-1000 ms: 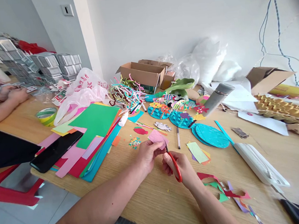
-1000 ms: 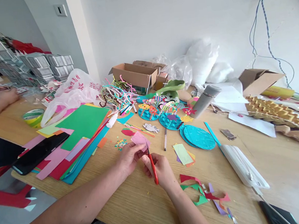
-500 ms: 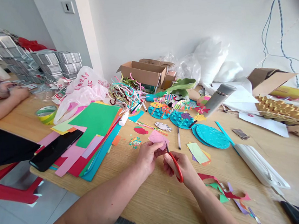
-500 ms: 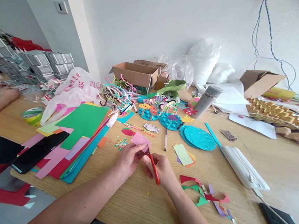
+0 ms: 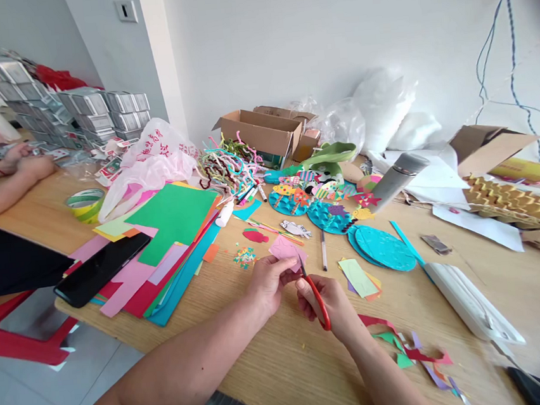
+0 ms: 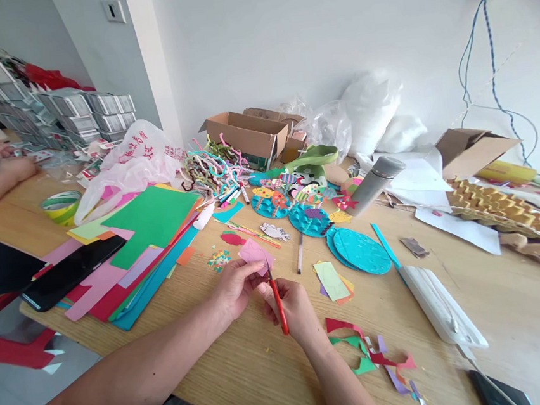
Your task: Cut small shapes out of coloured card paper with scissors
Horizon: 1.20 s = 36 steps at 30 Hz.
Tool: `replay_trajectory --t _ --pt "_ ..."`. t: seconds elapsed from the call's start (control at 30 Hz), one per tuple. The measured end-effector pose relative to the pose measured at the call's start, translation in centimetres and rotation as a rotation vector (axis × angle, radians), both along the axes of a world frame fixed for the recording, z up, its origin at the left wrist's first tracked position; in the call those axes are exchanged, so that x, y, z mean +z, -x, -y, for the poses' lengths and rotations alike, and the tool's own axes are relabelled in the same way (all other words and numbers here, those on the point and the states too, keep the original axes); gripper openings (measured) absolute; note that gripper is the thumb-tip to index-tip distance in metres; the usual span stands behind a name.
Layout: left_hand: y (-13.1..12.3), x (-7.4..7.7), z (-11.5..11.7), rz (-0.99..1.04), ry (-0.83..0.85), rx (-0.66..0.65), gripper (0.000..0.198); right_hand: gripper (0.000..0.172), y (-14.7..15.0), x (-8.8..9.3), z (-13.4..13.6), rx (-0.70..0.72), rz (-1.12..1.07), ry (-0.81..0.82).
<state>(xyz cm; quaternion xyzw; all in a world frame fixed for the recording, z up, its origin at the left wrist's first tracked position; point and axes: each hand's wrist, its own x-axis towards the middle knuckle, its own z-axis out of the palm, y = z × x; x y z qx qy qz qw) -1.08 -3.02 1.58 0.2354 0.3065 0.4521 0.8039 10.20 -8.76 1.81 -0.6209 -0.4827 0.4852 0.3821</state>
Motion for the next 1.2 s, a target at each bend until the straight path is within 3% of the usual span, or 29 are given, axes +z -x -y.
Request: replay_trajectory --t 0.53,1.2 --pt "0.02 -0.62 -0.33 0.007 -0.010 -0.013 0.016 0.045 -0.25 -0.03 0.07 0.051 -0.023 0.020" --pt "-0.05 -0.28 -0.12 -0.009 0.001 0.004 0.017 0.046 -0.34 0.19 -0.01 0.023 0.017 0.037"
